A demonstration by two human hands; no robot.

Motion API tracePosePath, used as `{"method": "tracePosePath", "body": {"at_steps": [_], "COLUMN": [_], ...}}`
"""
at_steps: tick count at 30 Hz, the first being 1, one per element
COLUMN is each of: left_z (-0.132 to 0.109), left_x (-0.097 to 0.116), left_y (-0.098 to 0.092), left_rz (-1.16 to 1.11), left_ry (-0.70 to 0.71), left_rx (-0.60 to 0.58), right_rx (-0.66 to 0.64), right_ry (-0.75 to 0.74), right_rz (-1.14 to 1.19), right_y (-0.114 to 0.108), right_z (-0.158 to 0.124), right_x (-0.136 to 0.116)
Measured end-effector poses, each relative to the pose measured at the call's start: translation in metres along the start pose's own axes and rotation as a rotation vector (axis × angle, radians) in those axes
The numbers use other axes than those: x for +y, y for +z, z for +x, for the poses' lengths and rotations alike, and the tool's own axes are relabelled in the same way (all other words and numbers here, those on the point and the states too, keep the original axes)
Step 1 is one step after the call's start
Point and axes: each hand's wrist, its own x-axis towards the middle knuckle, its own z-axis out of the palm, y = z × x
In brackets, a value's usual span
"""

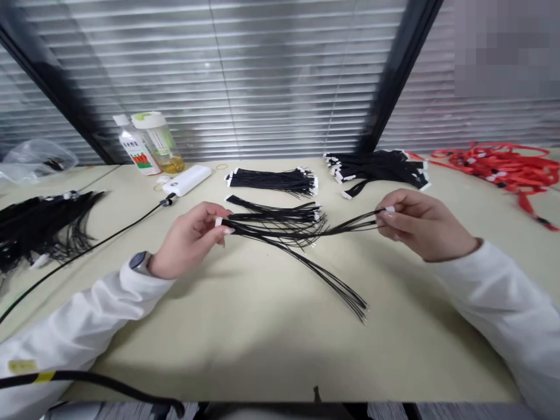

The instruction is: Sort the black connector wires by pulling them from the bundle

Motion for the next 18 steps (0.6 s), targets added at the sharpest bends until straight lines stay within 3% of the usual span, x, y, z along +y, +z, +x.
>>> {"method": "tracePosePath", "body": {"at_steps": [2,5,8,10,14,18], "left_z": [-0.002,-0.006,-0.008,-0.009,-0.008,-0.004], "left_x": [-0.001,-0.003,-0.006,-0.009,-0.011,0.003], "left_y": [-0.007,-0.013,-0.013,-0.011,-0.012,-0.016], "left_rz": [0.091,0.25,0.297,0.323,0.453,0.503], "left_ry": [0.036,0.127,0.264,0.355,0.391,0.403], "left_rx": [-0.065,-0.147,-0.232,-0.304,-0.481,-0.631], "right_rx": [-0.138,-0.278,-0.29,-0.285,-0.313,-0.287], "right_ry": [0.009,-0.088,-0.312,-0.429,-0.511,-0.627], "right_rz": [0.005,-0.347,-0.816,-0.994,-1.125,-1.208], "right_y": [0.0,0.003,0.008,0.011,0.012,0.012], "right_z": [-0.002,-0.003,-0.003,-0.002,0.0,0.004], "right_x": [-0.003,-0.002,0.004,0.009,0.016,0.022]}}
